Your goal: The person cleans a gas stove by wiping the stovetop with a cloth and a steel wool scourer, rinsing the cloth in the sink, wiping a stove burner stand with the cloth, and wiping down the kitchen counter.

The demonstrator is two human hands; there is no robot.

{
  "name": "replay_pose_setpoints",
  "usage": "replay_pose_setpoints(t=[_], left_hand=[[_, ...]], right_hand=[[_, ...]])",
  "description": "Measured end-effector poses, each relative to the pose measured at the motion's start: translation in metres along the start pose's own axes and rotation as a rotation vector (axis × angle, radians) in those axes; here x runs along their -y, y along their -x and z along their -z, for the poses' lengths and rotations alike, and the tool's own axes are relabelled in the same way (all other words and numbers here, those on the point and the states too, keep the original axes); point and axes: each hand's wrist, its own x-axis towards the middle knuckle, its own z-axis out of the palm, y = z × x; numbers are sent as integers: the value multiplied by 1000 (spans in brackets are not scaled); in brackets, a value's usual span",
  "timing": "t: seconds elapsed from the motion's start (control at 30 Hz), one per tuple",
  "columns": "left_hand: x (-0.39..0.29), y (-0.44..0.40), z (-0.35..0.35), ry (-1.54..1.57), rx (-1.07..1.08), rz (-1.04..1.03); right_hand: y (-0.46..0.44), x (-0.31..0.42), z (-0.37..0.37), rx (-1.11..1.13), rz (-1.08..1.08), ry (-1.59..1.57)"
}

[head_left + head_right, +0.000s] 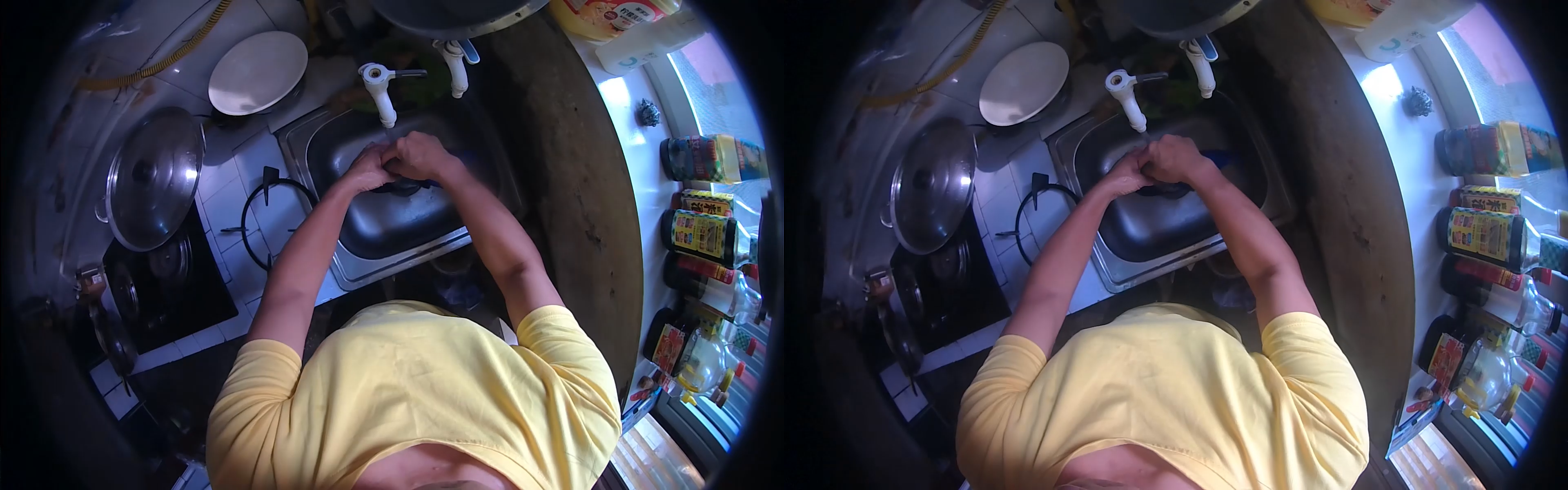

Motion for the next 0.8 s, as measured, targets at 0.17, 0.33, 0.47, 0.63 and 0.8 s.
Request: replay_pose_setpoints(t=[0.17,0.33,0.47,0.63,0.8], left_hand=[[-18,0,1,301,36,373],[-9,9,-12,1337,-208,511],[6,13,-17,1704,-150,504],[7,29,12,1109,-297,687],[56,23,32,860,-312,581]], right_hand=[[-2,-23,13,-283,-15,-34],[6,-57,-66,-474,-744,-1037],[16,-30,-118,-217,-728,-1619],[-10,-76,-146,-640,-677,-1612],[2,-52,-57,-664,-763,-1131]])
